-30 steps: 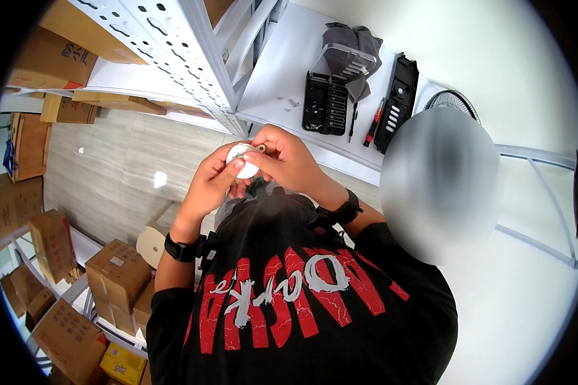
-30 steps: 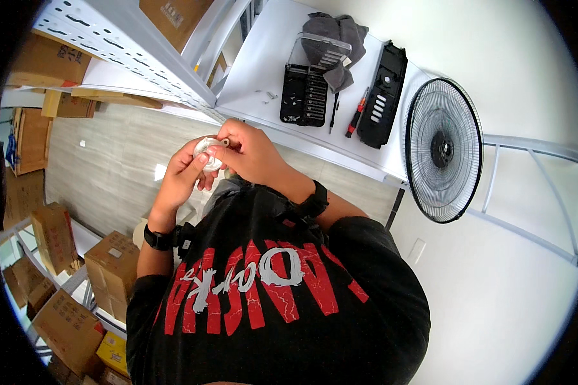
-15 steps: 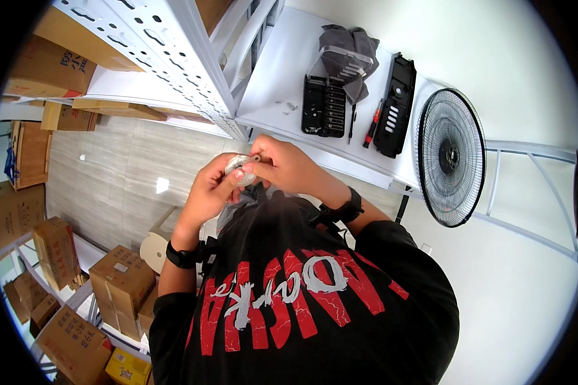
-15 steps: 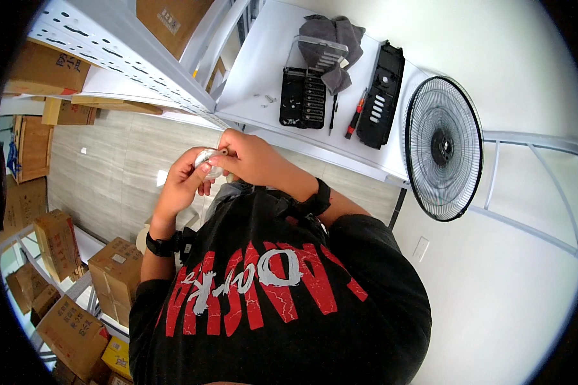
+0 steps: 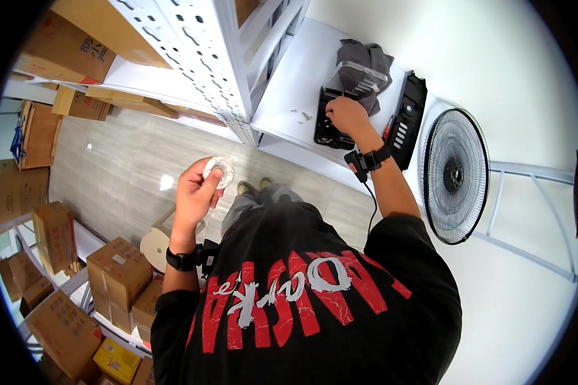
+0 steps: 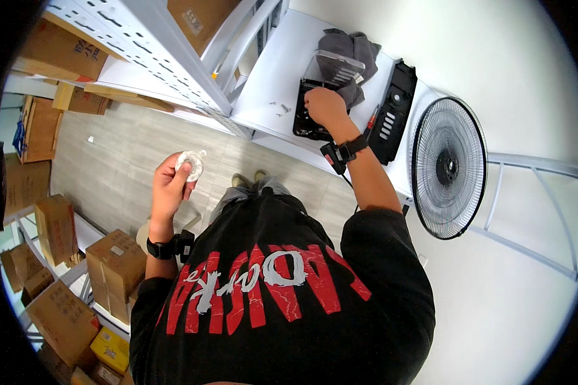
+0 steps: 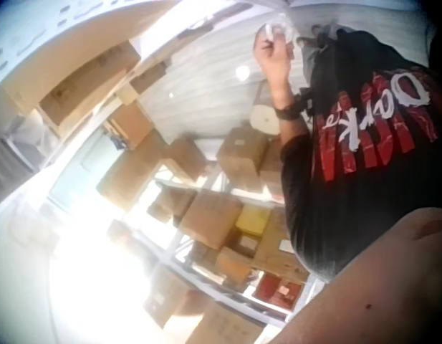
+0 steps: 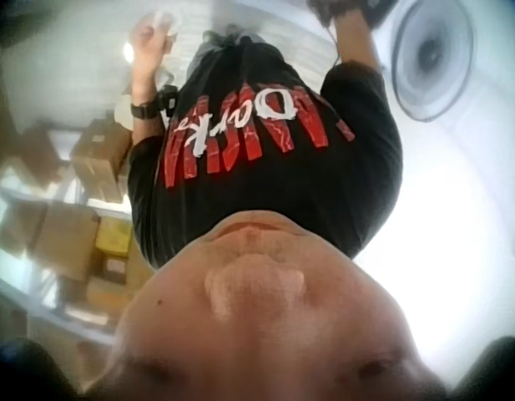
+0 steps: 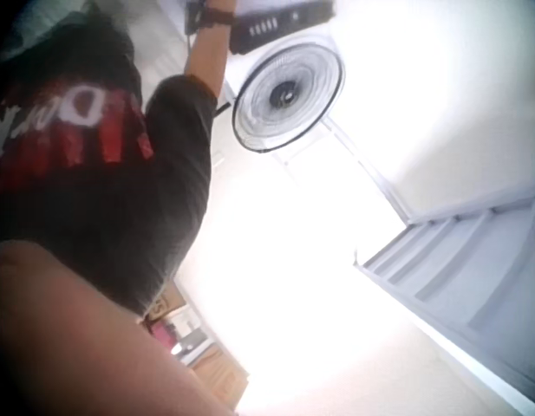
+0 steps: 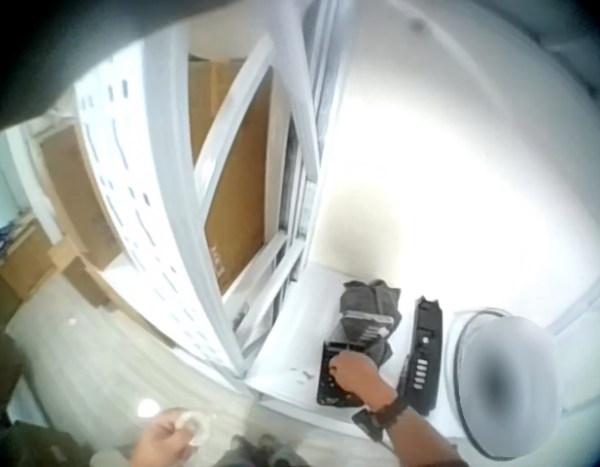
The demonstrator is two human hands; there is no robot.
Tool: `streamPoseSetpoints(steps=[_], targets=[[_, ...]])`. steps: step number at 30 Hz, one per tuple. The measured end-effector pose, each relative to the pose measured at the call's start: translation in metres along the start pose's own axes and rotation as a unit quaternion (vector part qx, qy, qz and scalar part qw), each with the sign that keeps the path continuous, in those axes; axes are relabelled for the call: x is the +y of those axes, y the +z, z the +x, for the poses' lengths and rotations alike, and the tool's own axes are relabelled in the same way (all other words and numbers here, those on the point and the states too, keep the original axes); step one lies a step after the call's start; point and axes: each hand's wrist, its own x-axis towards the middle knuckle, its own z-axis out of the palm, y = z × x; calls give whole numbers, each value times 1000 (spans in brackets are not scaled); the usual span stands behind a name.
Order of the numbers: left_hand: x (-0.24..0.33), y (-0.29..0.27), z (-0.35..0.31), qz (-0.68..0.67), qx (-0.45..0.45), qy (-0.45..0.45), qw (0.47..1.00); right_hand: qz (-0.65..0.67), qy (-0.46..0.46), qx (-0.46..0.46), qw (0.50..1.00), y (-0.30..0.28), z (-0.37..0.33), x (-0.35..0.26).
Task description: The person holds a white plastic mechanical component and repeatedly inserts and removes small metal pieces. They use a red screwdriver to adjust the component and continue manipulating the parts by hand.
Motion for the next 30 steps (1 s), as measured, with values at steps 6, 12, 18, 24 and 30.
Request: streamPoseSetpoints(steps=[6,12,18,24,30], targets=[[5,-2,-8,-20,26,28,999,-56,-20,-60,996,7,7,-1],[7,-1,-4,-23,59,88,994,-16,5,-94,995,-3,7,-8],[16,3,-4,-26,83,107,991,-3,-11,-132,991,-4,16,-5],[9,1,-3,-21,67,157,985,0,-15,-186,982,5,28,2],[25,-6,-7,-109,14,133,985,-2,-85,-141,986,6,22,3]])
